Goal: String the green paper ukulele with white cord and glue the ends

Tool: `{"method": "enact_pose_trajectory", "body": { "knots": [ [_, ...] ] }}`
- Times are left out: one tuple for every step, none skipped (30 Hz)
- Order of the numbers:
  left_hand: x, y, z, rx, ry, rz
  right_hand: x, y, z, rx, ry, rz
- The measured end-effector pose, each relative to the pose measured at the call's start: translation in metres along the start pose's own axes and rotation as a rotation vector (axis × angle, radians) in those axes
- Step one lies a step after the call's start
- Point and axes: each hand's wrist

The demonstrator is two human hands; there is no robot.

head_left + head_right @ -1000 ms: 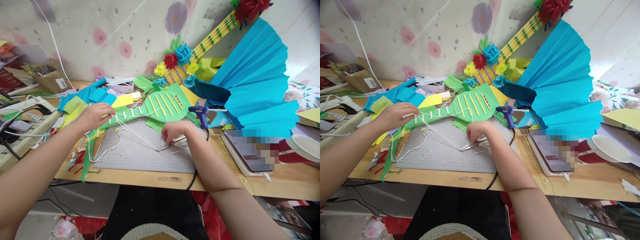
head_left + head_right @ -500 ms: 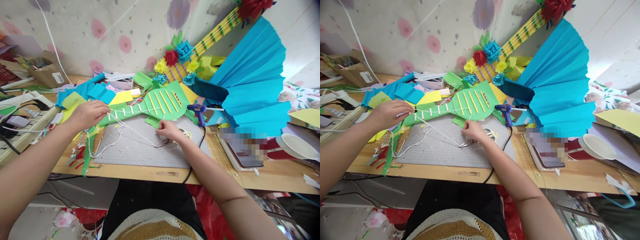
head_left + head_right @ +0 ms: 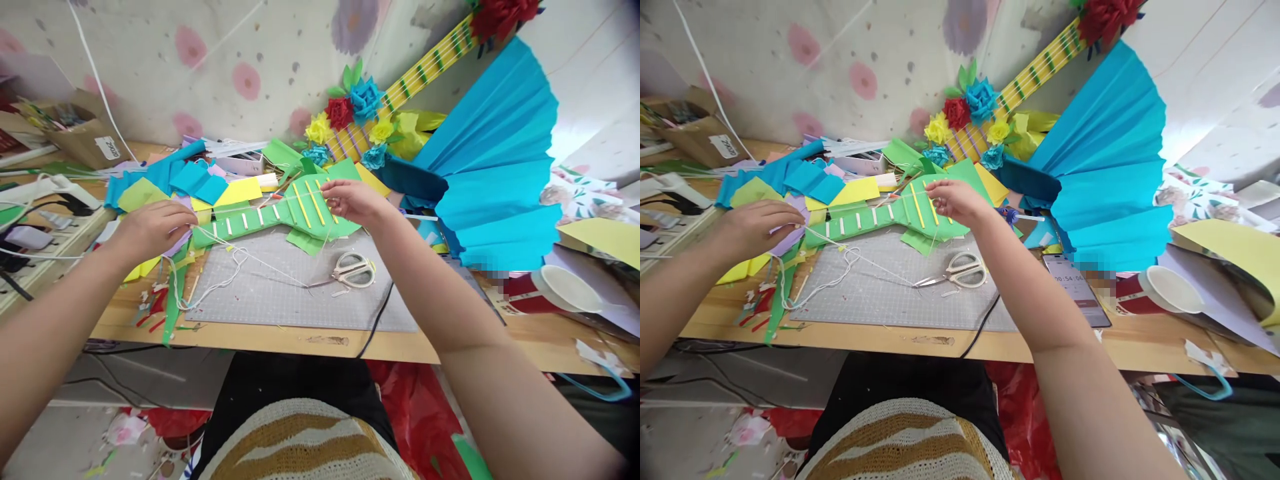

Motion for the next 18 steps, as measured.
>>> {"method": "enact_pose_trajectory", "body": {
  "knots": [
    [-0.001,0.001,-0.001,-0.009,-0.004,-0.008,-0.003,0.009,0.003,-0.011,-0.009,-0.011],
    [-0.002,0.001,-0.001,-0.022,-0.017,-0.016,-0.005,0.015,0.006,-0.022,-0.013,-0.021],
    [-0.003,0.002,0.000,-0.038,-0.034,-0.020,-0.007,0.020,0.009,-0.031,-0.008,-0.033],
    [-0.005,0.003,0.001,-0.053,-0.050,-0.017,-0.009,0.023,0.013,-0.037,0.005,-0.054],
    [-0.008,0.004,0.003,-0.069,-0.066,-0.005,-0.010,0.024,0.016,-0.041,0.023,-0.087],
    [-0.010,0.006,0.004,-0.085,-0.081,0.015,-0.012,0.024,0.020,-0.042,0.040,-0.140],
    [-0.012,0.008,0.005,-0.096,-0.088,0.039,-0.015,0.022,0.023,-0.042,0.045,-0.221],
    [-0.013,0.010,0.006,-0.099,-0.086,0.058,-0.019,0.020,0.027,-0.040,0.033,-0.330],
    [-0.013,0.012,0.007,-0.091,-0.074,0.067,-0.024,0.018,0.029,-0.041,0.004,-0.465],
    [-0.012,0.014,0.006,-0.073,-0.052,0.065,-0.031,0.016,0.031,-0.051,-0.046,-0.619],
    [-0.011,0.015,0.006,-0.047,-0.027,0.055,-0.038,0.014,0.032,-0.055,-0.087,-0.782],
    [-0.009,0.014,0.005,-0.015,0.000,0.039,-0.045,0.014,0.033,-0.071,-0.120,-0.931],
    [-0.006,0.012,0.005,0.011,0.021,0.024,-0.053,0.014,0.032,-0.090,-0.140,-1.070],
    [-0.003,0.009,0.005,0.034,0.021,0.010,-0.059,0.015,0.031,-0.116,-0.161,-1.209],
    [0.000,0.004,0.005,0.050,0.024,-0.003,-0.065,0.016,0.030,-0.145,-0.182,-1.341],
    [0.003,-0.002,0.006,0.063,0.025,-0.011,-0.070,0.018,0.029,-0.173,-0.197,-1.465],
    [0.006,-0.009,0.007,0.082,0.035,-0.028,-0.074,0.019,0.027,-0.196,-0.209,-1.579],
    [0.009,-0.016,0.009,0.088,0.050,-0.042,-0.077,0.020,0.026,-0.211,-0.210,-1.675]
  ]
}}
Point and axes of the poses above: each hand's wrist, its own z-axis towards the middle knuckle, its own x-axis out of the palm, y = z × x, and after that the axes turned 4 degrees about z, right-handed
